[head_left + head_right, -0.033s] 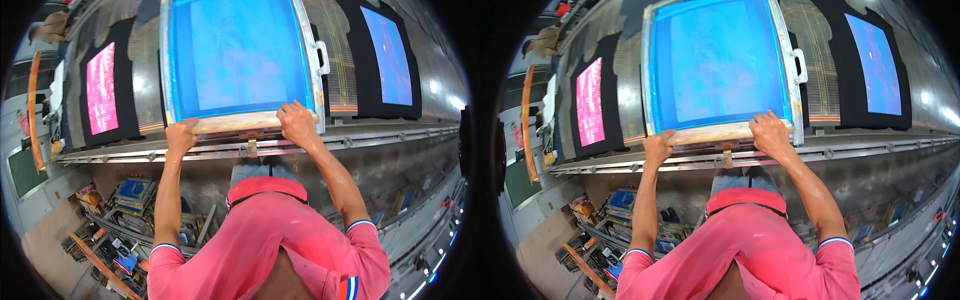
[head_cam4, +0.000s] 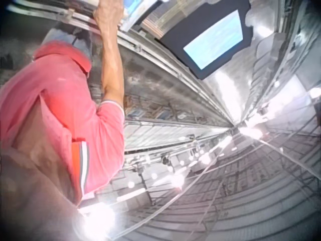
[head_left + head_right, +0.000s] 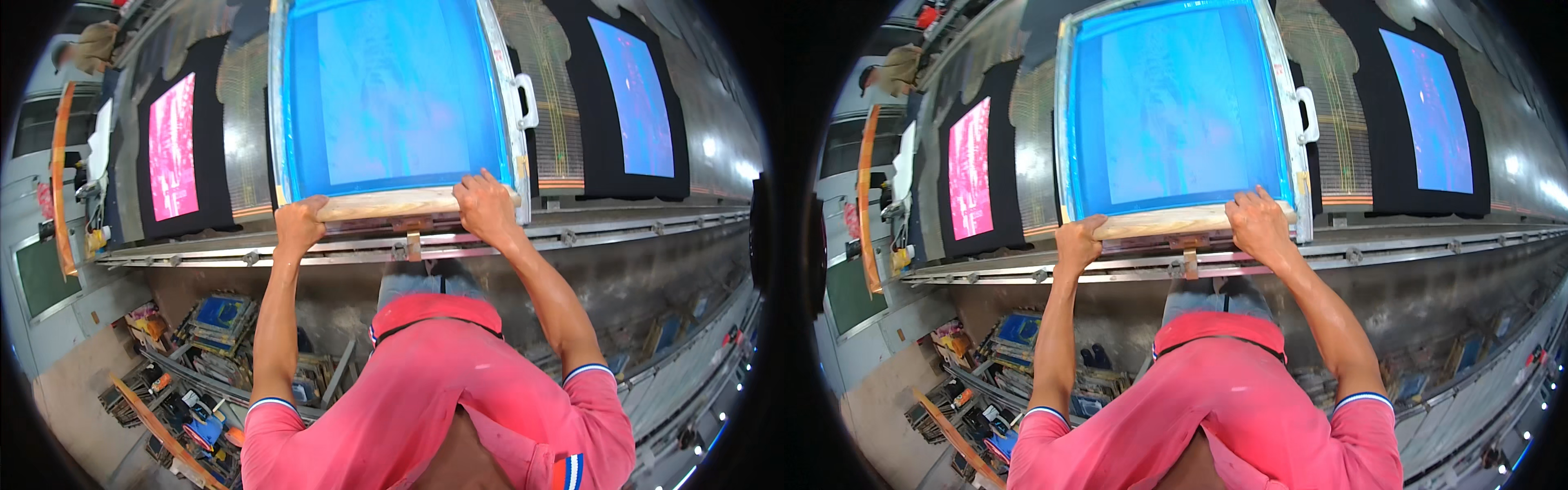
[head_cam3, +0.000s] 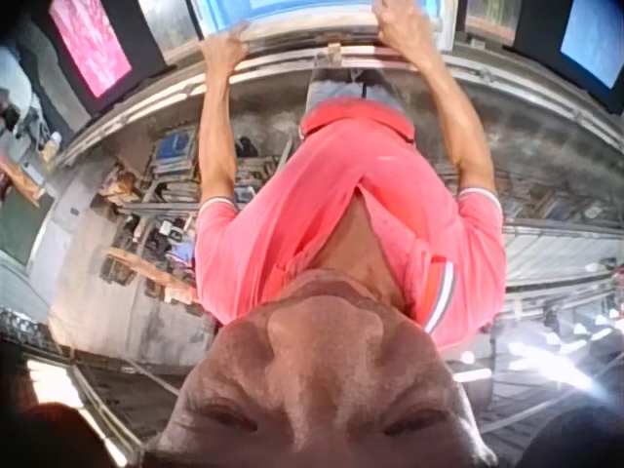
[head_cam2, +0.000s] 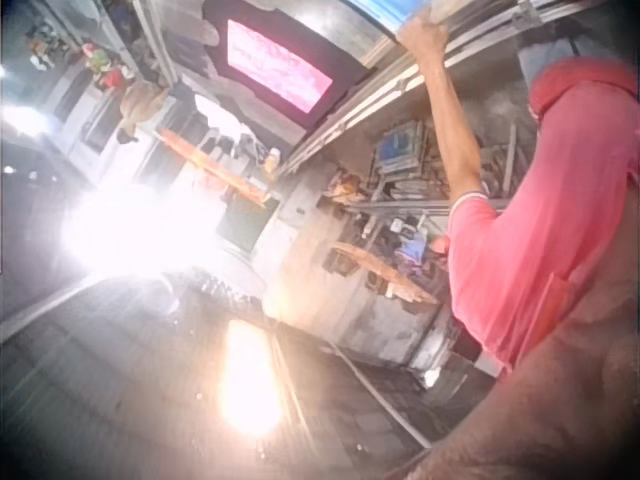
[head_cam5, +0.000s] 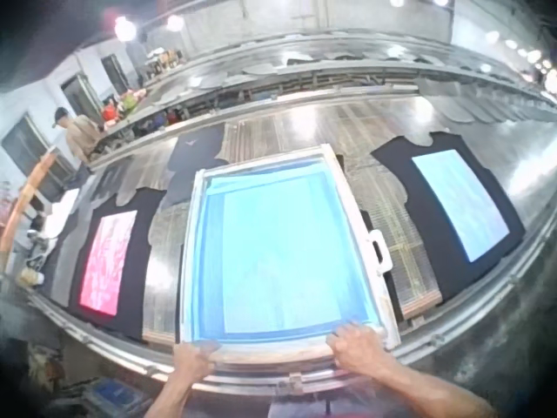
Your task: The person uses a squeegee to pull blue ink across a screen printing frame placed over black t-shirts on a conveyor. The person repeatedly lifts the screen, moves to the next shirt, and repeats the printing stroke.
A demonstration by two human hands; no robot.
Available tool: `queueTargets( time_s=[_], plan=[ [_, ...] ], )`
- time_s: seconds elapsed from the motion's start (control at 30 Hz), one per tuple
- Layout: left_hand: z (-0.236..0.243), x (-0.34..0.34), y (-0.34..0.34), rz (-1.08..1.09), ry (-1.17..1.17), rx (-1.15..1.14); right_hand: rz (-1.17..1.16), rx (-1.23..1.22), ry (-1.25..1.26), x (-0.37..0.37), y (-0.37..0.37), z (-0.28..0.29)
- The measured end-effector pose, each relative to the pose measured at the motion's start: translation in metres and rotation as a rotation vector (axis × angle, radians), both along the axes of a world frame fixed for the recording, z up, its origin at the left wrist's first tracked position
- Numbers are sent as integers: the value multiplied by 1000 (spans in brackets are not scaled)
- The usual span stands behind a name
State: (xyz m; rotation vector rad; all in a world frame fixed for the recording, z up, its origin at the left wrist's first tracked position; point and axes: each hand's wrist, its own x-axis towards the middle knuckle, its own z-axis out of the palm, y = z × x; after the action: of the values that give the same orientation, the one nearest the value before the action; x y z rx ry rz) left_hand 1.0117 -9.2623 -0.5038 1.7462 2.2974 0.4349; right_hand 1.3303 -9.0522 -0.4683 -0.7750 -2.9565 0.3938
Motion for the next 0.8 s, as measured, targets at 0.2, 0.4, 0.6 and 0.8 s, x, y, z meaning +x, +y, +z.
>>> queueTargets(
  time_s=[0.2,0.4,0.6,0.8],
  plan=[
    [21,-2,10,-8,78,-211,-76,-554,-70,-3,52,26],
    [39,41,51,6,9,-202,-643,66,275,4,209,-42],
    [26,65,53,52,-49,-121,-926,-533,306,-11,234,-51],
    [23,59,53,0,-96,-114,-909,-222,317,-9,243,-54]
  ],
)
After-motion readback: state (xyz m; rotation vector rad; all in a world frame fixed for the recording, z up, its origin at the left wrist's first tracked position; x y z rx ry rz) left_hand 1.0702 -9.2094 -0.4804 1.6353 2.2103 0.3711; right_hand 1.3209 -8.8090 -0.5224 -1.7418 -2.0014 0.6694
